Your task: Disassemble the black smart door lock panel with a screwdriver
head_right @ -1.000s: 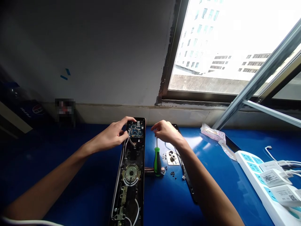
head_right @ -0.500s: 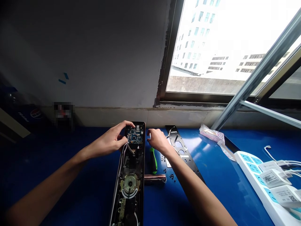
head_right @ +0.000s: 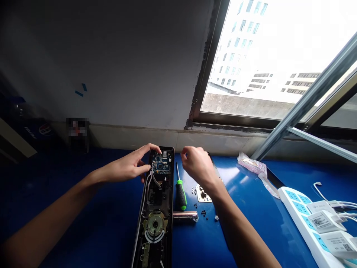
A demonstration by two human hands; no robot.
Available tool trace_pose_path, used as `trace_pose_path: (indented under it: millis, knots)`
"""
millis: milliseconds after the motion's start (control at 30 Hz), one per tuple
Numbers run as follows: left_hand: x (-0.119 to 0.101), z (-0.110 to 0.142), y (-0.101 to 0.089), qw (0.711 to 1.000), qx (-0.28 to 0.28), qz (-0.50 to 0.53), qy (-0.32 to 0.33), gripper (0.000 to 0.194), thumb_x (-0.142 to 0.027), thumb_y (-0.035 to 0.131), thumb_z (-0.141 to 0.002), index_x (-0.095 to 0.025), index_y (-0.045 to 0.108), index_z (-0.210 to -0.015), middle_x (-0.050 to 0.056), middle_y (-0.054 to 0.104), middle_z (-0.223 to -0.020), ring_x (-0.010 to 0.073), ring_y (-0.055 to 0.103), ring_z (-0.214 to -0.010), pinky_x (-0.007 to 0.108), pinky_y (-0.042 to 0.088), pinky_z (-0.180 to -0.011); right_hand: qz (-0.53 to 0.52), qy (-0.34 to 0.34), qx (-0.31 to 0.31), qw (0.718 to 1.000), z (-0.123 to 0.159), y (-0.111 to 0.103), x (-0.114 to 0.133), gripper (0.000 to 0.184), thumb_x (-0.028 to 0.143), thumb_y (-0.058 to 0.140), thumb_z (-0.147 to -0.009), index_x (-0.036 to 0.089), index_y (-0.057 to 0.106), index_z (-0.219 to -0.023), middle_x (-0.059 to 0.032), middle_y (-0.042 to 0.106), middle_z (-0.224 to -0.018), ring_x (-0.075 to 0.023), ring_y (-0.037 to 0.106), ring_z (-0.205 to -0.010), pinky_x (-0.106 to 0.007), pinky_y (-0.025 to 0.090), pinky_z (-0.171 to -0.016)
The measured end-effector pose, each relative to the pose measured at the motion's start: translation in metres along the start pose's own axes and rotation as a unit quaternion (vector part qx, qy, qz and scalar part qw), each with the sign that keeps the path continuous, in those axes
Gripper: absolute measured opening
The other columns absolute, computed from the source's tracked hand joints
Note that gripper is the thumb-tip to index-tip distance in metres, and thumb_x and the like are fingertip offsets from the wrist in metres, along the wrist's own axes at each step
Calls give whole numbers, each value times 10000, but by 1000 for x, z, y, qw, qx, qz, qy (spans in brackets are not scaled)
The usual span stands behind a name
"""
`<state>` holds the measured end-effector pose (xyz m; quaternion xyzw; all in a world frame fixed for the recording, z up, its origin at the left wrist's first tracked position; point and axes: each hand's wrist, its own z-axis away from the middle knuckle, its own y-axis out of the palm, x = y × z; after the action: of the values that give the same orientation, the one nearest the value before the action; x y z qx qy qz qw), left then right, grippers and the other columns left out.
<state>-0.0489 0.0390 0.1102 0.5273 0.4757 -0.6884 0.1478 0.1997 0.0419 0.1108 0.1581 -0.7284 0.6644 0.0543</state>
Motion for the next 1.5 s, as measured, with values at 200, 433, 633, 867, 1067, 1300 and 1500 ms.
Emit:
trace_pose_path:
  millis: [200,433,633,867,1067,1300,1500]
  knots:
    - [-3,3,-9,998,56,28,14,477,-248,599,-922,-306,439,-1367,51,572,-1304,111,674,-733,312,627,-731,-124,-213,-61,967,29,-23,25,194,382,601,-974,260,723,-1063,-9,729,-922,-120,619,-720,-259,475,-652]
    - [-5,10,-6,999,38,-15,28,496,-279,607,-918,-310,427,-1380,76,496,-1429,90,658,-676,296,588,-686,-111,-281,24,953,29,-15,28,336,197,576,-972,334,703,-1250,-1,743,-1136,-124,656,-820,-263,470,-714]
    - [-5,13,-2,999,27,18,19,594,-253,632,-892,-323,393,-1431,83,559,-1346,112,649,-720,302,582,-701,-137,-298,61,943,28,-19,24,154,387,661,-970,269,749,-1017,10,722,-915,-118,625,-767,-249,466,-705]
    - [-3,14,-3,997,57,50,-3,833,-258,689,-867,-369,234,-1556,128,542,-1376,119,667,-715,285,565,-650,-79,-257,10,963,29,-15,30,176,397,706,-908,230,658,-888,4,692,-819,-134,567,-710,-271,404,-638]
    - [-4,16,-1,995,83,43,-15,920,-280,712,-885,-418,136,-1588,101,577,-1300,118,681,-688,245,533,-602,-91,-260,5,961,31,-16,30,246,197,639,-871,266,705,-1097,-7,724,-946,-157,621,-854,-291,469,-760]
    - [-6,15,4,993,82,81,-19,775,-298,668,-921,-391,197,-1529,39,621,-1097,105,649,-599,264,561,-600,-107,-279,-3,954,33,-17,34,200,173,644,-880,254,772,-1011,-14,723,-892,-155,627,-860,-278,474,-748]
    - [-7,16,2,993,94,71,-21,798,-236,649,-906,-386,184,-1537,34,610,-1077,117,656,-637,262,553,-618,-106,-279,-6,954,33,-15,35,196,149,656,-867,245,775,-989,-5,732,-878,-155,627,-867,-277,461,-744]
